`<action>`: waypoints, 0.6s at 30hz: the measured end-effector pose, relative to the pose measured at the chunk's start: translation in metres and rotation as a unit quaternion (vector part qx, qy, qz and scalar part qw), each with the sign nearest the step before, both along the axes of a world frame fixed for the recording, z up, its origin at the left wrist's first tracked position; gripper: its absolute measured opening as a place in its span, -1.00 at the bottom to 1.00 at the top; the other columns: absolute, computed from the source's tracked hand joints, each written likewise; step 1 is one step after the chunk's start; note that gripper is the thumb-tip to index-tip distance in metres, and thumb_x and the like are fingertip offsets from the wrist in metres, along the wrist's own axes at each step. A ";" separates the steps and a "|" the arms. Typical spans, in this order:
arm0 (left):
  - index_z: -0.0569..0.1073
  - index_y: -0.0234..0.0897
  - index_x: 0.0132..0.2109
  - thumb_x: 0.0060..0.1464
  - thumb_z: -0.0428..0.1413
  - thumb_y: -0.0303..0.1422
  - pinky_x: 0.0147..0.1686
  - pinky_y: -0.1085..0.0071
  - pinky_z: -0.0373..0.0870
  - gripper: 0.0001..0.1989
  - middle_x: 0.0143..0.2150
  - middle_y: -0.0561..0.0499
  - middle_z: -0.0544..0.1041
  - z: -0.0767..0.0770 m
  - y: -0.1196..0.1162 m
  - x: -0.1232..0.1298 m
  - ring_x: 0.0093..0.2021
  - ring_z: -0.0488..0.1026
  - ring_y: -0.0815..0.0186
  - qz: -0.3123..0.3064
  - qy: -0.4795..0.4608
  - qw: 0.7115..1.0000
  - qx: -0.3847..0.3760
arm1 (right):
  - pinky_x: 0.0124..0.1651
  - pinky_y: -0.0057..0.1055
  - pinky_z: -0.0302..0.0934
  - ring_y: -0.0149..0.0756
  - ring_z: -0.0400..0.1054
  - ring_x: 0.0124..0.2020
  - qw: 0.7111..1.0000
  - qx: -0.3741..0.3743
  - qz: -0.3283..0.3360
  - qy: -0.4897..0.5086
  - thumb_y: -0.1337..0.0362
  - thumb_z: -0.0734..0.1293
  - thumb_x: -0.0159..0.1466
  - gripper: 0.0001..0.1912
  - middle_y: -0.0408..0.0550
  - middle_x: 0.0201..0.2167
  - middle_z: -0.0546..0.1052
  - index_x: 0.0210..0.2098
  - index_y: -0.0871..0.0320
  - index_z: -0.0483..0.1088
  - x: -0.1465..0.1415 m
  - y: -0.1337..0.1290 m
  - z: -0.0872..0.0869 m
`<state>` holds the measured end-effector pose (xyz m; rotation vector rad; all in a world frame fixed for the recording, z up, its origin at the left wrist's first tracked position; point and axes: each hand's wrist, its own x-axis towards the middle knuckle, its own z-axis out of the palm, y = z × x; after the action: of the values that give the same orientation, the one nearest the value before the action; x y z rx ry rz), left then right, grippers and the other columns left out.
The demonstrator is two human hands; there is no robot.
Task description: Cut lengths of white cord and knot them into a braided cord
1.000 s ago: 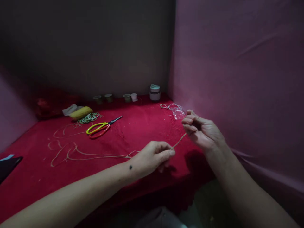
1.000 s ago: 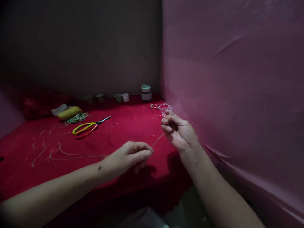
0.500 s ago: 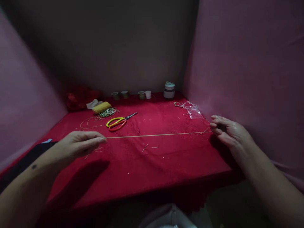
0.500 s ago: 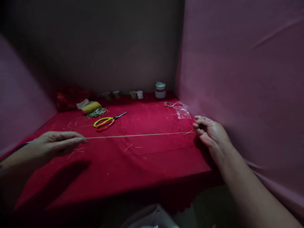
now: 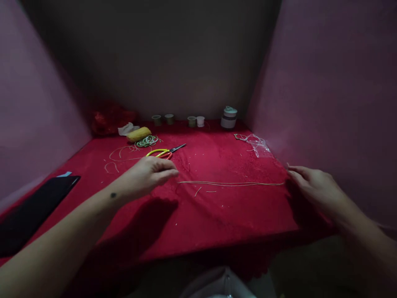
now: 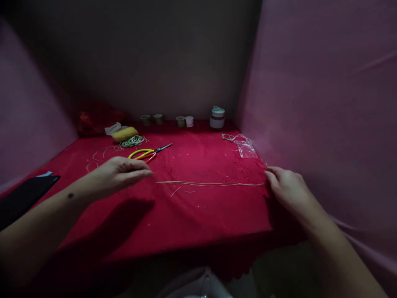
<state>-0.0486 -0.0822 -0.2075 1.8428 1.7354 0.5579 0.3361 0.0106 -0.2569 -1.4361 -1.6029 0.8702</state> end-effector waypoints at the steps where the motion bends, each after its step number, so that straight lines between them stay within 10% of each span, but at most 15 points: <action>1: 0.44 -0.29 -0.43 0.03 -0.01 -0.20 -0.60 0.52 0.04 -0.73 -0.61 0.11 0.20 0.001 0.002 0.010 -0.59 0.08 0.46 -0.027 0.010 1.000 0.005 | -0.32 -0.18 0.13 -0.11 0.28 -0.36 0.998 0.021 -0.037 -0.056 0.28 0.34 0.05 -0.94 0.02 -0.54 0.37 -0.53 0.11 0.39 -0.003 -0.013 0.009; 3: 0.42 -0.29 -0.48 0.04 -0.03 -0.22 -0.59 0.51 0.03 -0.72 -0.62 0.12 0.18 0.003 0.005 0.028 -0.59 0.07 0.46 -0.073 0.029 0.997 0.016 | -0.23 -0.09 0.09 -0.08 0.27 -0.35 0.947 0.140 -0.109 -0.269 0.25 0.28 0.10 -0.89 0.02 -0.48 0.39 -0.52 0.12 0.38 -0.020 -0.042 0.028; 5: 0.38 -0.28 -0.52 0.06 -0.03 -0.24 -0.60 0.51 0.01 -0.72 -0.64 0.13 0.17 0.004 0.006 0.043 -0.61 0.06 0.47 -0.115 0.047 0.992 0.036 | -0.19 -0.17 0.15 -0.18 0.30 -0.30 0.945 0.237 -0.070 -0.215 0.25 0.21 0.18 -0.85 0.05 -0.29 0.42 -0.32 0.14 0.39 -0.053 -0.066 0.039; 7: 0.35 -0.28 -0.54 0.07 -0.04 -0.29 -0.60 0.50 0.00 -0.73 -0.66 0.14 0.17 0.006 0.006 0.056 -0.62 0.05 0.48 -0.151 0.059 0.985 0.065 | -0.36 -0.34 0.23 -0.34 0.32 -0.42 0.983 0.129 0.119 -0.051 0.22 0.23 0.19 -0.70 0.01 -0.25 0.42 -0.08 0.11 0.31 -0.091 -0.078 0.038; 10: 0.35 -0.29 -0.53 0.08 -0.04 -0.31 -0.59 0.50 0.01 -0.74 -0.66 0.14 0.19 0.010 0.004 0.069 -0.63 0.08 0.49 -0.176 0.055 0.979 0.092 | -0.55 -0.46 0.21 -0.44 0.30 -0.57 0.924 -0.128 0.321 0.164 0.16 0.30 0.15 -0.46 -0.09 -0.38 0.43 0.09 0.08 0.12 -0.136 -0.075 0.019; 13: 0.34 -0.29 -0.54 0.06 -0.02 -0.31 -0.61 0.51 0.00 -0.74 -0.66 0.14 0.18 0.013 0.004 0.067 -0.63 0.07 0.49 -0.155 0.024 0.985 0.070 | -0.73 -0.59 -0.02 -0.53 0.14 -0.74 0.884 -0.210 0.344 0.237 0.09 0.28 0.16 -0.68 -0.27 -0.68 0.27 -0.19 0.18 0.30 -0.149 -0.063 0.003; 18: 0.33 -0.29 -0.53 0.03 0.03 -0.26 -0.69 0.52 -0.06 -0.75 -0.69 0.17 0.12 0.008 0.011 0.044 -0.68 0.00 0.51 -0.082 -0.140 0.983 -0.083 | -0.69 -0.55 -0.13 -0.55 -0.02 -0.73 0.950 -0.090 0.278 0.112 0.15 0.23 0.21 -0.78 -0.30 -0.75 0.10 -0.44 0.18 0.29 -0.118 -0.052 0.020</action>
<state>-0.0045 -0.0708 -0.1997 1.6810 1.3889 0.5569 0.2185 -0.0413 -0.2372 -0.9535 -1.8120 1.4789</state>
